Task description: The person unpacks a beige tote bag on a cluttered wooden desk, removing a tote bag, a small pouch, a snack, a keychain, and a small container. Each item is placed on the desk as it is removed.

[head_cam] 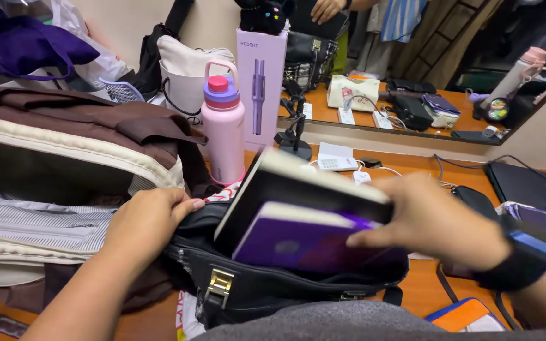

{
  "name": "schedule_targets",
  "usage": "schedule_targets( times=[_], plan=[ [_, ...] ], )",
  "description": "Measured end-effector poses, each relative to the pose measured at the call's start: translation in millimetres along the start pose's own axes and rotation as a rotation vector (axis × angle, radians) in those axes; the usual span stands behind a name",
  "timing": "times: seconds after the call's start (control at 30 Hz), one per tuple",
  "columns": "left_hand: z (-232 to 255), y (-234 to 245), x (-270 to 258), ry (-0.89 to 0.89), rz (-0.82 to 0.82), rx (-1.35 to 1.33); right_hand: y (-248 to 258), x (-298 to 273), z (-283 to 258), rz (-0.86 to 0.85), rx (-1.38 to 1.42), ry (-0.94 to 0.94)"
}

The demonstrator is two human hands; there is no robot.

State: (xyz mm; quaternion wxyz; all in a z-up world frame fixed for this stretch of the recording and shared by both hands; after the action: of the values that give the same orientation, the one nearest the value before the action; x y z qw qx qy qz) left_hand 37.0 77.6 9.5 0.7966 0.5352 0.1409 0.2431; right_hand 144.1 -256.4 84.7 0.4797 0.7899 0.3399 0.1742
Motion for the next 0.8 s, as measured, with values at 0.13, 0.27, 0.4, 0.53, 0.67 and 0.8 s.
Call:
schedule_targets(
  times=[0.13, 0.27, 0.4, 0.53, 0.67, 0.8],
  plan=[
    [8.8, 4.8, 3.4, -0.054, 0.056, 0.087, 43.9, -25.6, 27.9, 0.231, 0.307, -0.278],
    [32.4, 18.4, 1.3, -0.051, -0.011, 0.104, 70.2, -52.2, 67.0, 0.457, 0.499, -0.46],
    [79.7, 26.5, -9.8, -0.136, -0.136, 0.13, 68.7, -69.8, 106.8, 0.566, 0.703, -0.566],
    [174.4, -5.7, -50.2, -0.403, -0.22, -0.729, 58.8, -89.3, 139.8, 0.594, 1.004, -0.592],
    [256.0, -67.2, -79.3, -0.07, -0.771, -1.277, 38.6, -114.3, 158.0, 0.51, 1.192, -0.583],
    [300.1, -116.6, -109.5, 0.108, -1.1, -1.615, 23.2, -144.1, 180.7, 0.386, 1.256, -0.59]
  ],
)
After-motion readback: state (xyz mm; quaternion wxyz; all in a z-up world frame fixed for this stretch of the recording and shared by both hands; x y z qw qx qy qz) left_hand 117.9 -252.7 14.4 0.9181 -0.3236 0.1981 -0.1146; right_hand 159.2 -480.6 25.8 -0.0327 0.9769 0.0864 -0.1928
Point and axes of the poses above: each hand's wrist, its own x-axis towards the middle knuckle, its own y-axis out of the back of the hand, z = x × y, the point moved 3 cm from there along x, towards the middle knuckle, and after that the axes turned 4 degrees about y, right-handed, at the moved point
